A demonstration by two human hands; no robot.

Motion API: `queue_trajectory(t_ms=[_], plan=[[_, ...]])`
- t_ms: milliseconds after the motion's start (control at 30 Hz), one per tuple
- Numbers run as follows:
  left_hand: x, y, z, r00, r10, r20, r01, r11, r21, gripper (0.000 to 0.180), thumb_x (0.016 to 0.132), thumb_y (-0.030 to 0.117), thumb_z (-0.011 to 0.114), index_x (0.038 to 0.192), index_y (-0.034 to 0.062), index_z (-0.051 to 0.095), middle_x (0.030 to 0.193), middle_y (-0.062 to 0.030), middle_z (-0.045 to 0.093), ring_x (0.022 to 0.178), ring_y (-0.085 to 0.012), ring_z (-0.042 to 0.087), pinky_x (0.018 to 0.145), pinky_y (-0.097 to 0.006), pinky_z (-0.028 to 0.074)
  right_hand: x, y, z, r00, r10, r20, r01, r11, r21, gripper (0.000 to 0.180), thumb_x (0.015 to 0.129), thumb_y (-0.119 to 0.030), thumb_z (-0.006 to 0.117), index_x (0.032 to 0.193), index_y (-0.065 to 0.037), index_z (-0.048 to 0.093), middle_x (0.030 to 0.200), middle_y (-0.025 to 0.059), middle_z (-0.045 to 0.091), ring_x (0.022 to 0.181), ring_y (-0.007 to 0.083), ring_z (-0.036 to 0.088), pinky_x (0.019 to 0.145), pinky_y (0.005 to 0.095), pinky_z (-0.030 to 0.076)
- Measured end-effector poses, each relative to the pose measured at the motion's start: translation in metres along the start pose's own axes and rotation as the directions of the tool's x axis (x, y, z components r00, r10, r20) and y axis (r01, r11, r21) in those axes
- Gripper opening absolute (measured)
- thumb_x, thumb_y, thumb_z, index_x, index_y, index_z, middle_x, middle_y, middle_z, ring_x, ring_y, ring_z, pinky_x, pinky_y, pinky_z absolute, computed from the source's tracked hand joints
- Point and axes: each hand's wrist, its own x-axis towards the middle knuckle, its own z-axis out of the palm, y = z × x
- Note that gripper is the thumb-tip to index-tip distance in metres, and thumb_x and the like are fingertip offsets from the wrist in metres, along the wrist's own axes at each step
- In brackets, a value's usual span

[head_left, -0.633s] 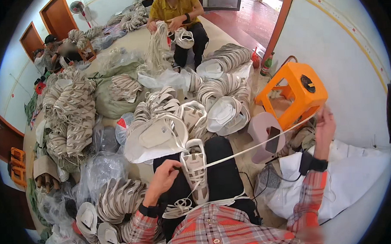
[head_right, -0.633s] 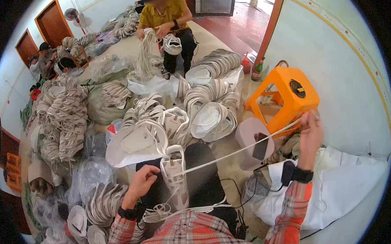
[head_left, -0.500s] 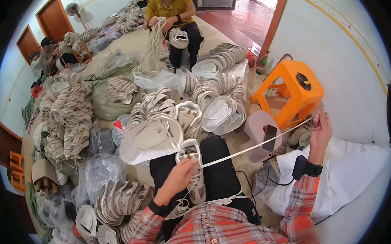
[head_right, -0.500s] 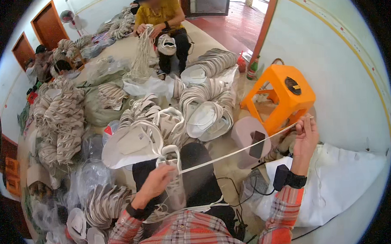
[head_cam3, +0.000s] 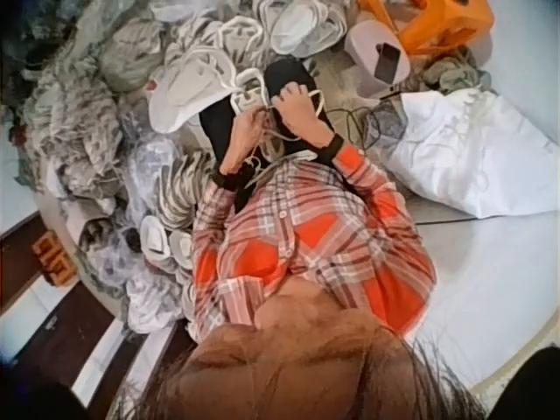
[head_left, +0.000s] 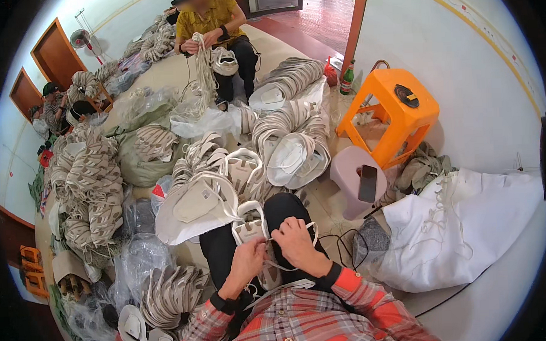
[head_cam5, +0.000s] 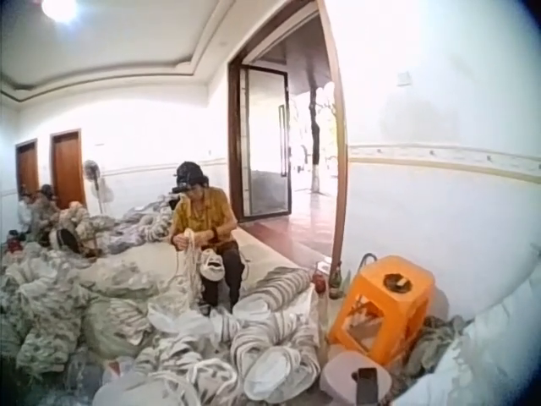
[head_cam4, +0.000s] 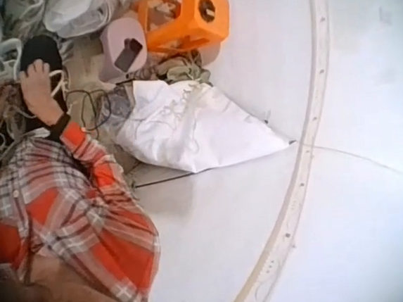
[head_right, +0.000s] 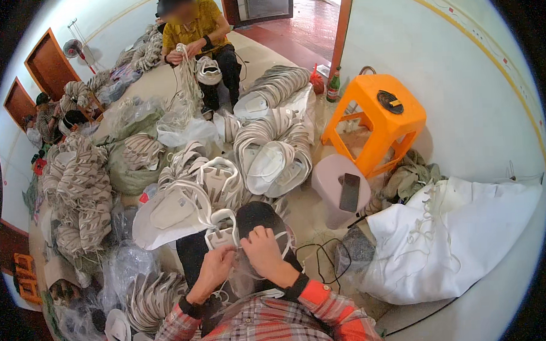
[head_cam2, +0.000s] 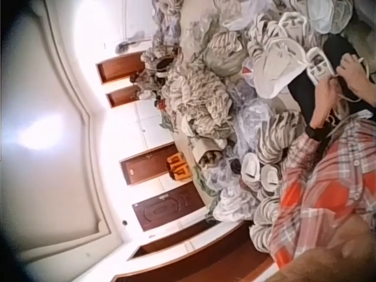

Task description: The recorder is lacing white shoes while sitting on the floor in a shoe manufacturing facility.

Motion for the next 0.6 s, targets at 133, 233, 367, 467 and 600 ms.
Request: queue_trajectory(t_ms=[133, 233, 367, 467, 600], plan=[[0.006, -0.015, 0.000, 0.999, -0.041, 0.012, 0.042, 0.995, -0.095, 0.026, 0.089, 0.012, 0.046, 0.108, -0.0032, 0.056, 0.067, -0.0101, 0.063, 0.063, -0.0178, 0.060, 0.062, -0.031, 0.046, 0.004, -0.006, 0.006, 1.000, 0.020, 0.012, -0.018, 0.995, -0.097, 0.015, 0.061, -0.011, 0.061, 0.074, -0.006, 0.056, 0.080, 0.0082, 0.047, 0.084, 0.0251, 0.044, 0.072, 0.0374, 0.033], [0.007, -0.014, -0.003, 0.999, -0.031, 0.020, 0.034, 0.988, -0.149, 0.027, 0.089, 0.012, 0.045, 0.110, -0.0033, 0.056, 0.070, -0.0088, 0.063, 0.064, -0.0144, 0.058, 0.062, -0.029, 0.046, 0.009, -0.006, 0.005, 0.999, 0.040, 0.020, -0.036, 0.986, -0.161, 0.011, 0.068, -0.017, 0.056, 0.071, -0.007, 0.058, 0.082, 0.0083, 0.050, 0.085, 0.0250, 0.046, 0.071, 0.0367, 0.034], [0.007, -0.026, 0.004, 1.000, 0.019, -0.002, -0.019, 0.983, -0.182, 0.031, 0.089, 0.011, 0.047, 0.117, -0.0011, 0.053, 0.074, -0.0087, 0.064, 0.065, -0.0126, 0.056, 0.062, -0.028, 0.045, 0.019, -0.006, 0.003, 0.999, 0.046, -0.003, -0.046, 0.990, -0.135, 0.011, 0.068, -0.018, 0.056, 0.071, -0.008, 0.059, 0.082, 0.0087, 0.051, 0.086, 0.0252, 0.046, 0.072, 0.0373, 0.034], [0.000, -0.031, 0.008, 0.984, 0.136, -0.111, -0.143, 0.988, -0.063, 0.035, 0.086, 0.011, 0.049, 0.119, 0.0004, 0.051, 0.075, -0.0157, 0.062, 0.069, -0.0187, 0.060, 0.065, -0.031, 0.046, 0.019, -0.015, 0.016, 0.998, 0.068, 0.006, -0.066, 0.984, -0.165, 0.009, 0.067, -0.016, 0.056, 0.071, -0.009, 0.060, 0.081, 0.0085, 0.054, 0.086, 0.0256, 0.047, 0.074, 0.0368, 0.034], [0.010, -0.023, -0.001, 0.997, 0.075, -0.015, -0.075, 0.997, -0.027, 0.032, 0.084, 0.012, 0.047, 0.112, 0.0025, 0.057, 0.081, -0.0194, 0.062, 0.076, -0.0285, 0.062, 0.068, -0.036, 0.047, 0.005, -0.008, 0.009, 0.998, -0.047, 0.031, 0.051, 0.990, -0.130, 0.018, 0.063, -0.013, 0.059, 0.079, -0.005, 0.056, 0.081, 0.0098, 0.051, 0.086, 0.0268, 0.045, 0.075, 0.0387, 0.034]])
